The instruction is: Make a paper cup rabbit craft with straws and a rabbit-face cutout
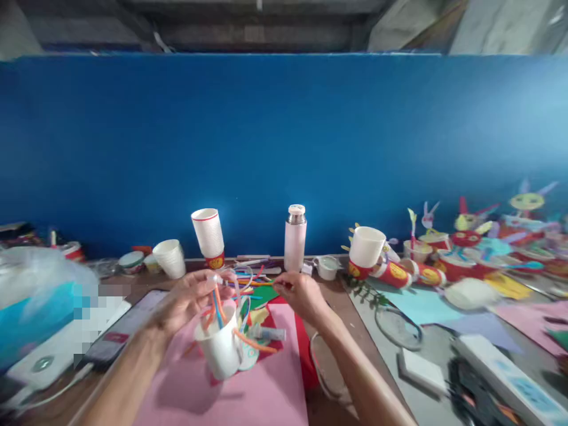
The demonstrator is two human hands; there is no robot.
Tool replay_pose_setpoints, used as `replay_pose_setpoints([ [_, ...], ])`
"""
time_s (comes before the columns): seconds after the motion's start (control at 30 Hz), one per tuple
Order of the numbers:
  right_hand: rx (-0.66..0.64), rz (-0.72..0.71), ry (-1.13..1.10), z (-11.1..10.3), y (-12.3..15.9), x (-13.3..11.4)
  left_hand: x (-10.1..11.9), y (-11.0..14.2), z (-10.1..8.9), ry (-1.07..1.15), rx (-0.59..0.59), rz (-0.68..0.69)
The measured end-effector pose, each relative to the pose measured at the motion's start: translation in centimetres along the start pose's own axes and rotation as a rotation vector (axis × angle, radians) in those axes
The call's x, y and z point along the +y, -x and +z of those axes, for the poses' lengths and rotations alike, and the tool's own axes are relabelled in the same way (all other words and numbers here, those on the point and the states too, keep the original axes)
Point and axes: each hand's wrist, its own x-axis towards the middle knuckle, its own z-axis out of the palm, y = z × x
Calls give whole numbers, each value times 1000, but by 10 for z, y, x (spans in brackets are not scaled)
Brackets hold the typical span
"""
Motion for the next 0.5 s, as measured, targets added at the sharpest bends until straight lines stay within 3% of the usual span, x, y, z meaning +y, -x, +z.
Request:
replay_pose_setpoints([
  [0.2, -10, -108, -195, 27, 5, -27, -4, 1, 4, -36, -15, -21],
  [0.5, 30, -64, -176, 32, 10, -35, -10, -1, 15, -26, -47, -66],
])
